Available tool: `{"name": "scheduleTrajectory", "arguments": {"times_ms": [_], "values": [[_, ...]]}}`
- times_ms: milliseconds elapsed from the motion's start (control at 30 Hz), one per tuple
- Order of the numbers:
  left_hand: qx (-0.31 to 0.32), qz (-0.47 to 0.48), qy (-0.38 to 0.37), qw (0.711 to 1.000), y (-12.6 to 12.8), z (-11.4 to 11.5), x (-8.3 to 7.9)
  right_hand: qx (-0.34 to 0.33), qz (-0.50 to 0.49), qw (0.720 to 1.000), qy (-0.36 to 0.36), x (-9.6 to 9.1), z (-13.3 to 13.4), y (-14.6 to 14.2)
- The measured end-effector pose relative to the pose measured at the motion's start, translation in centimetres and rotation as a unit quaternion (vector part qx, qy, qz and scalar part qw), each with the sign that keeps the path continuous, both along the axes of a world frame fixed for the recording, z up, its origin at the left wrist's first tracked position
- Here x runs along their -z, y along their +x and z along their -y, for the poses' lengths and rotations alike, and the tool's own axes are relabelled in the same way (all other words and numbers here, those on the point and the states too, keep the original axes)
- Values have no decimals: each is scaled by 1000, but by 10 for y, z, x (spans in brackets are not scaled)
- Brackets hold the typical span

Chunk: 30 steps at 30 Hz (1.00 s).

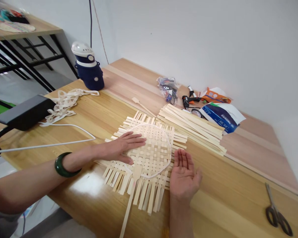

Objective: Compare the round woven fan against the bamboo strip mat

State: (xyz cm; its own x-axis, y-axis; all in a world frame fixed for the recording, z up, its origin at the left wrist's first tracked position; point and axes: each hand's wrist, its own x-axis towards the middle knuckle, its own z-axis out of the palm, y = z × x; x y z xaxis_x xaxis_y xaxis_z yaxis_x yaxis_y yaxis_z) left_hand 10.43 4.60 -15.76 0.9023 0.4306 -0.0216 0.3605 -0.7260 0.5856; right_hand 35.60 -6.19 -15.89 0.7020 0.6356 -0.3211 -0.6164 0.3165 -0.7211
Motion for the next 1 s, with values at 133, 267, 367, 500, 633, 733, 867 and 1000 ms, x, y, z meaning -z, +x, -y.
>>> {"name": "scheduleTrajectory", "arguments": {"times_ms": [133,267,367,500,633,733,867,1000], "values": [[-2,0,-3,1000,0,1,-2,-11,21,1000,7,5,1,3],[-5,-5,-8,1000,1,1,-2,-14,30,999,13,7,2,4],[-6,3,-7,1000,1,1,-2,-8,25,1000,6,6,1,4],[-3,4,-5,1000,1,1,-1,-8,24,1000,1,3,1,2],[-6,-11,-12,1000,0,1,-3,6,3,1000,-12,-1,0,0],[-7,-9,-15,1000,0,2,-5,3,3,1000,-7,-2,0,-1],[-7,-17,-24,1000,1,2,-6,-4,12,1000,0,3,1,2],[-5,-10,-22,1000,1,1,-5,-21,43,999,16,10,2,6]]}}
